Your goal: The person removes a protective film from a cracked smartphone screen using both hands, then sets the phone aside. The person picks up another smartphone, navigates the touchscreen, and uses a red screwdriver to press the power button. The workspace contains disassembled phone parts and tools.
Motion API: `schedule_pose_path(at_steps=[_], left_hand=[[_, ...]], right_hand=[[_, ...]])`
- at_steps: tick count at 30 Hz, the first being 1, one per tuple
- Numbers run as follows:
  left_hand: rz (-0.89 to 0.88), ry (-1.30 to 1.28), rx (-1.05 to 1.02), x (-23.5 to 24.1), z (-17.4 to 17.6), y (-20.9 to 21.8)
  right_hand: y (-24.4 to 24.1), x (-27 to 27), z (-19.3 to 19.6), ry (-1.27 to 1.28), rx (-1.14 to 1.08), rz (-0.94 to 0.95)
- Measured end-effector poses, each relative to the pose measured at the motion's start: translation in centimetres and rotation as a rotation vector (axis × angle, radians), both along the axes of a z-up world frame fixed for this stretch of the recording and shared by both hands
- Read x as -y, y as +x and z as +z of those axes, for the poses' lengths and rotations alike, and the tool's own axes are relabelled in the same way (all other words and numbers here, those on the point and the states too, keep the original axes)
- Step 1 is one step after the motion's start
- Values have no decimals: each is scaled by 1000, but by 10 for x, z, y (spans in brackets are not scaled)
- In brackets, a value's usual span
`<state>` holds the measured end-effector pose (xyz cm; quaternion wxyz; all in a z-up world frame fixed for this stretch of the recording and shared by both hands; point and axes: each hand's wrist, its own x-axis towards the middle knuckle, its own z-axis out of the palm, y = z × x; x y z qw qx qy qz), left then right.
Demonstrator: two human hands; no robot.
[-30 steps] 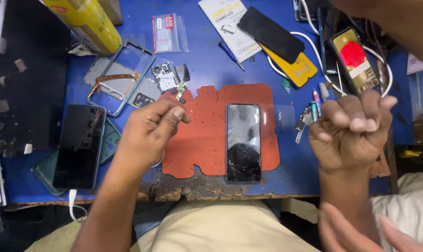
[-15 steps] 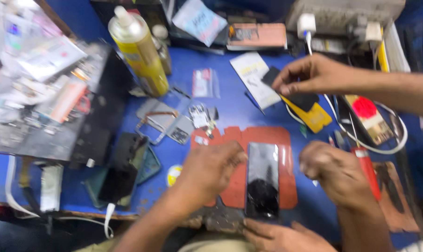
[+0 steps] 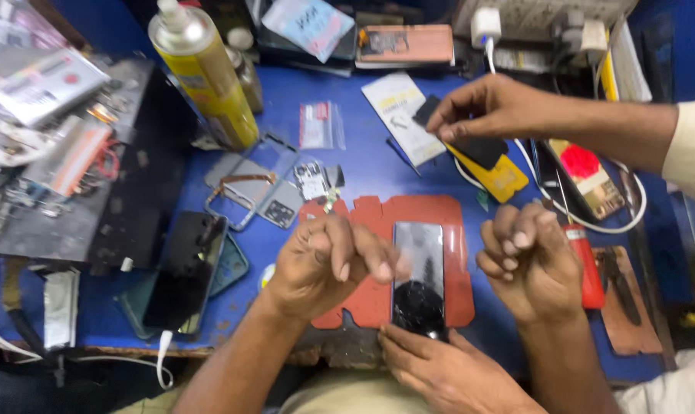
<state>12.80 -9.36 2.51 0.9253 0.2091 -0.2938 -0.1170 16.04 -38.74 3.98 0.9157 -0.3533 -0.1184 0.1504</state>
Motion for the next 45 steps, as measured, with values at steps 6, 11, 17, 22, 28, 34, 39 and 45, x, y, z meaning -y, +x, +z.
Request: schedule_pose_path(at_steps=[6,11,17,22,28,34,39,45], left_hand=[[424,484,-135,1,18,21],[867,1286,540,13,12,35],[736,1498,668,22,-10,56],[722,1547,553,22,-24,66],[707,1607,520,23,-24,67],[705,1576,521,22,-21,66],[705,1587,513,21,-20,66],[674,1612,515,19,-19,64]], right_hand=[[-6,-21,22,-1381,768,-380],[9,-22,20,-1622,826,-228],[21,-16,-2,-1588,799,-245],[18,-14,-12,-1680,750,-276],[16,-19,-10,-1695,777,-307],[14,-18,-6,-1707,776,-290],[15,-19,-6,-1689,784,-298],[13,-17,-8,-1712,750,-239]])
